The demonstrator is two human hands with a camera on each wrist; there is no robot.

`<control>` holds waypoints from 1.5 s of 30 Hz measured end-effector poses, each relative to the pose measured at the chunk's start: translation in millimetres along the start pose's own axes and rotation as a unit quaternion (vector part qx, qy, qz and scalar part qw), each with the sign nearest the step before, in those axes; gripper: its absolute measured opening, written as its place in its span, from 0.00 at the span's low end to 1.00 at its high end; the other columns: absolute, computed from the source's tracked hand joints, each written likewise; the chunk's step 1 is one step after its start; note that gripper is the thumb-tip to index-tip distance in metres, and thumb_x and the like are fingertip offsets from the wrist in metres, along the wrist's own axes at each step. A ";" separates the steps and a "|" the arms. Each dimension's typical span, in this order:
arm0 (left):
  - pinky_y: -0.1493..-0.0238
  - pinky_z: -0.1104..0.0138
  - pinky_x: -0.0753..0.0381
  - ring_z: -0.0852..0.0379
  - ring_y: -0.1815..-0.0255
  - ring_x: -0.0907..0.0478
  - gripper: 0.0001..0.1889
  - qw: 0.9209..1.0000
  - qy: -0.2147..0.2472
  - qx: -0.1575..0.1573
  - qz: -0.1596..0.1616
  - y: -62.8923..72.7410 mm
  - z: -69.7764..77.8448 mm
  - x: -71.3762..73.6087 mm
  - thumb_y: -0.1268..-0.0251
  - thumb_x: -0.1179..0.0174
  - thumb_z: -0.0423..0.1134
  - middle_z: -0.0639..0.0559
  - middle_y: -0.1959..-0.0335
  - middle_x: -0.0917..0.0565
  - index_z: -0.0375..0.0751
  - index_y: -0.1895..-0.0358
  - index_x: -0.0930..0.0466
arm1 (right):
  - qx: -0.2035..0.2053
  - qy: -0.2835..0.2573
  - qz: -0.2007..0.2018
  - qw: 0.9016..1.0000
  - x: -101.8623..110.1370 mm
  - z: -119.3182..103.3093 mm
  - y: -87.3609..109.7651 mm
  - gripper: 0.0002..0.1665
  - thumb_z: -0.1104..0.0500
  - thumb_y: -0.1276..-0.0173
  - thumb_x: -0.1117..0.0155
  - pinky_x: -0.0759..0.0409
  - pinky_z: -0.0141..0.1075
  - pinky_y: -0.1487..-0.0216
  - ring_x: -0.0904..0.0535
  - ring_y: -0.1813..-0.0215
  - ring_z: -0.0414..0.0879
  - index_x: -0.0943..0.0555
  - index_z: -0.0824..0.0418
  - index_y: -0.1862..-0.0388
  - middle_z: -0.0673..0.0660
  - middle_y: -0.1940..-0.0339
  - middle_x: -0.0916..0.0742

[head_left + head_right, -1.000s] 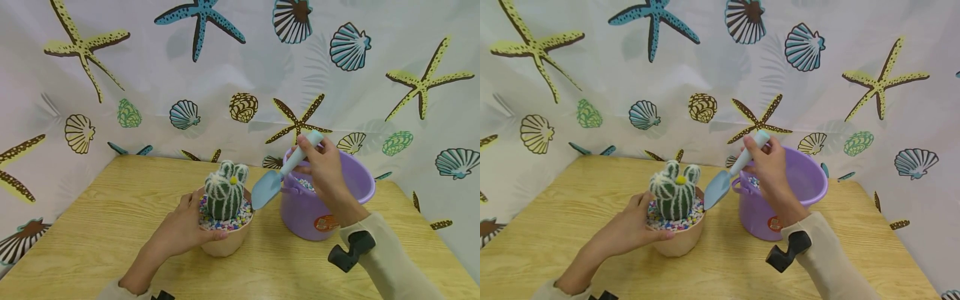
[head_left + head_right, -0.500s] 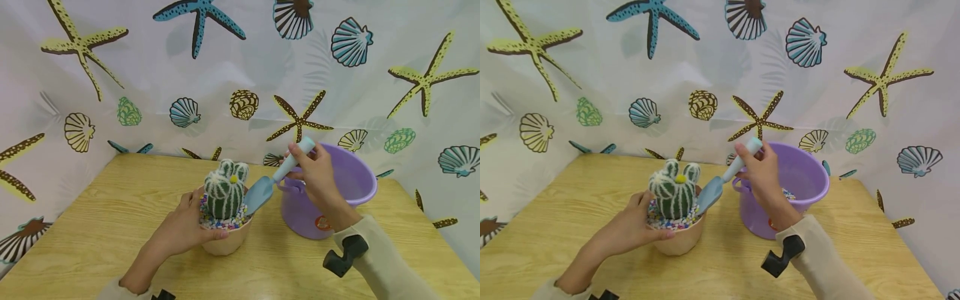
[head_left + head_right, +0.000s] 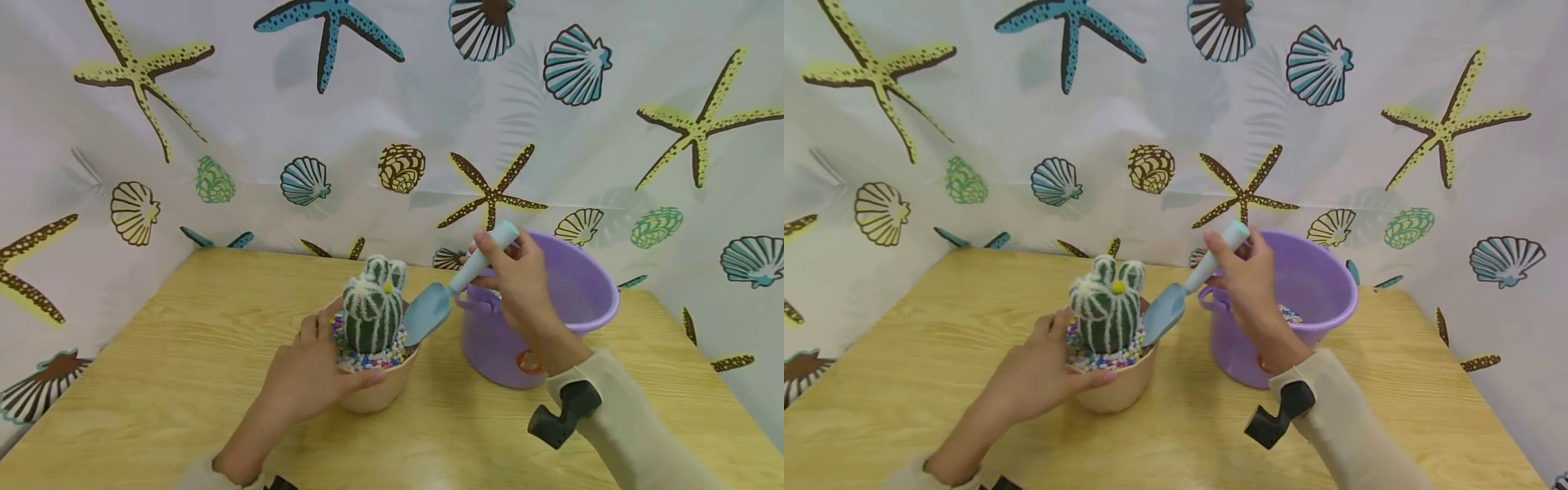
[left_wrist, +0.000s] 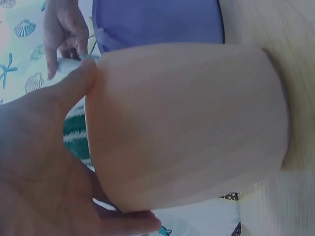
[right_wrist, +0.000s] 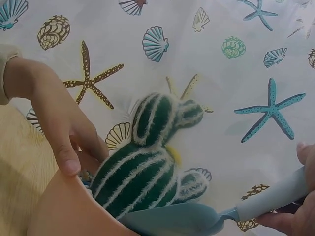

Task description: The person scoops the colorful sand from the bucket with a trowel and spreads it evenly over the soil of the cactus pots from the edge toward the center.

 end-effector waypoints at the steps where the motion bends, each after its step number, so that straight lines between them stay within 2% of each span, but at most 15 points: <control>1: 0.62 0.48 0.22 0.36 0.54 0.22 0.62 1.000 -0.009 0.004 0.008 0.0 1.6 0.0 0.56 0.40 0.75 0.28 0.40 0.32 0.38 0.25 0.55 | 0.003 -0.004 -0.001 1.000 0.8 -0.4 0.2 0.10 0.56 0.30 0.41 0.15 0.37 0.67 0.15 0.66 0.42 0.29 0.59 0.56 0.51 0.66 0.17; 4: 0.62 0.48 0.22 0.37 0.55 0.22 0.62 0.999 -0.024 0.015 0.019 0.0 3.8 0.3 0.57 0.41 0.76 0.29 0.43 0.30 0.38 0.25 0.55 | 0.018 -0.021 -0.012 1.000 2.3 -4.0 0.0 0.10 0.56 0.31 0.40 0.15 0.37 0.67 0.15 0.66 0.42 0.29 0.60 0.58 0.53 0.67 0.17; 6: 0.60 0.47 0.22 0.36 0.54 0.22 0.62 1.000 -0.013 0.011 0.013 -1.0 2.9 1.1 0.57 0.41 0.76 0.28 0.42 0.31 0.39 0.25 0.54 | 0.023 -0.028 -0.012 0.999 5.3 -6.6 -0.4 0.10 0.55 0.31 0.40 0.15 0.38 0.66 0.15 0.67 0.42 0.29 0.60 0.59 0.54 0.66 0.17; 11: 0.59 0.47 0.21 0.40 0.58 0.19 0.59 0.995 0.075 -0.006 -0.059 -5.5 -8.4 -0.3 0.54 0.36 0.70 0.27 0.33 0.41 0.48 0.23 0.58 | 0.015 -0.037 0.009 0.999 19.3 -11.4 -0.7 0.10 0.54 0.31 0.41 0.15 0.39 0.64 0.16 0.65 0.42 0.29 0.58 0.59 0.54 0.64 0.18; 13: 0.61 0.51 0.21 0.47 0.62 0.19 0.58 0.991 0.100 -0.011 -0.088 -6.9 -12.4 -2.3 0.52 0.36 0.68 0.28 0.30 0.46 0.50 0.23 0.60 | 0.014 -0.044 0.013 0.999 25.0 -14.7 -0.3 0.11 0.54 0.31 0.41 0.15 0.40 0.62 0.15 0.64 0.43 0.29 0.59 0.58 0.55 0.64 0.18; 15: 0.61 0.52 0.21 0.53 0.65 0.20 0.58 0.989 0.109 -0.019 -0.100 -8.2 -13.5 -3.4 0.51 0.36 0.67 0.28 0.29 0.48 0.50 0.23 0.61 | 0.018 -0.050 0.018 0.998 32.0 -19.4 0.0 0.11 0.54 0.31 0.41 0.15 0.40 0.61 0.15 0.64 0.43 0.29 0.60 0.57 0.54 0.65 0.18; 18: 0.61 0.50 0.21 0.52 0.65 0.19 0.57 0.992 0.090 -0.029 -0.085 -7.6 -14.2 -2.3 0.50 0.38 0.69 0.27 0.29 0.45 0.49 0.23 0.60 | 0.033 -0.077 0.021 0.996 42.3 -28.2 -1.2 0.13 0.54 0.32 0.40 0.15 0.41 0.61 0.14 0.64 0.45 0.28 0.62 0.58 0.55 0.67 0.17; 20: 0.60 0.46 0.21 0.46 0.63 0.19 0.57 0.995 0.068 -0.031 -0.065 -6.3 -12.2 -1.7 0.51 0.40 0.71 0.27 0.31 0.42 0.48 0.23 0.58 | 0.044 -0.100 0.029 0.994 53.2 -34.1 -1.9 0.15 0.54 0.34 0.38 0.15 0.41 0.62 0.14 0.65 0.45 0.28 0.63 0.58 0.54 0.68 0.16; 23: 0.55 0.40 0.24 0.35 0.58 0.20 0.59 0.998 0.031 -0.023 -0.042 -3.3 -7.9 -1.9 0.51 0.43 0.74 0.27 0.33 0.38 0.38 0.25 0.56 | 0.058 -0.135 0.043 0.988 71.9 -41.2 -2.0 0.17 0.55 0.36 0.36 0.15 0.41 0.64 0.14 0.66 0.46 0.28 0.65 0.58 0.55 0.70 0.16; 26: 0.51 0.37 0.27 0.31 0.53 0.21 0.62 0.999 0.018 -0.014 -0.040 -0.8 -5.4 -2.4 0.51 0.44 0.75 0.25 0.32 0.40 0.27 0.27 0.55 | 0.067 -0.174 0.054 0.981 88.8 -44.9 -2.0 0.19 0.56 0.38 0.34 0.15 0.41 0.65 0.13 0.67 0.47 0.29 0.67 0.58 0.57 0.71 0.15; 27: 0.51 0.37 0.27 0.31 0.54 0.21 0.62 0.999 0.019 -0.014 -0.040 -0.3 -5.5 -2.4 0.51 0.44 0.75 0.25 0.33 0.40 0.27 0.27 0.55 | 0.066 -0.186 0.057 0.979 93.9 -45.5 -2.5 0.19 0.56 0.38 0.33 0.15 0.41 0.65 0.13 0.67 0.48 0.29 0.68 0.58 0.58 0.72 0.15; 32: 0.54 0.41 0.24 0.32 0.53 0.21 0.57 0.996 0.067 -0.038 -0.051 -1.7 -10.5 -1.7 0.51 0.42 0.73 0.27 0.32 0.41 0.48 0.23 0.59 | 0.065 -0.226 0.077 0.969 120.1 -48.8 -4.7 0.18 0.58 0.39 0.33 0.15 0.43 0.67 0.13 0.69 0.50 0.28 0.66 0.57 0.59 0.72 0.14; 33: 0.55 0.41 0.23 0.32 0.53 0.22 0.56 0.994 0.079 -0.045 -0.056 -2.2 -11.5 -1.5 0.50 0.41 0.72 0.28 0.31 0.41 0.52 0.23 0.59 | 0.063 -0.225 0.084 0.969 126.1 -48.4 -5.0 0.19 0.57 0.39 0.33 0.15 0.42 0.67 0.13 0.69 0.50 0.28 0.66 0.57 0.59 0.72 0.14; 38: 0.52 0.40 0.24 0.26 0.47 0.26 0.55 0.990 0.103 -0.057 -0.076 -1.7 -14.8 -0.1 0.48 0.40 0.70 0.29 0.29 0.44 0.52 0.23 0.59 | 0.054 -0.199 0.104 0.973 148.4 -38.4 -7.5 0.19 0.56 0.39 0.33 0.15 0.41 0.68 0.13 0.68 0.50 0.28 0.65 0.57 0.59 0.72 0.15; 45: 0.52 0.40 0.24 0.26 0.47 0.26 0.53 0.990 0.104 -0.061 -0.070 -1.9 -13.5 1.7 0.46 0.40 0.68 0.27 0.30 0.43 0.52 0.23 0.59 | -0.012 -0.110 0.115 0.987 160.3 -6.6 -14.1 0.18 0.57 0.38 0.33 0.15 0.36 0.69 0.13 0.69 0.43 0.28 0.63 0.55 0.52 0.71 0.14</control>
Point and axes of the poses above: each hand's wrist, its own y-axis away from the middle knuckle, its own x-axis out of the back of the hand, z = x × y, the point moved 8 cm from there along -y, towards the middle knuckle
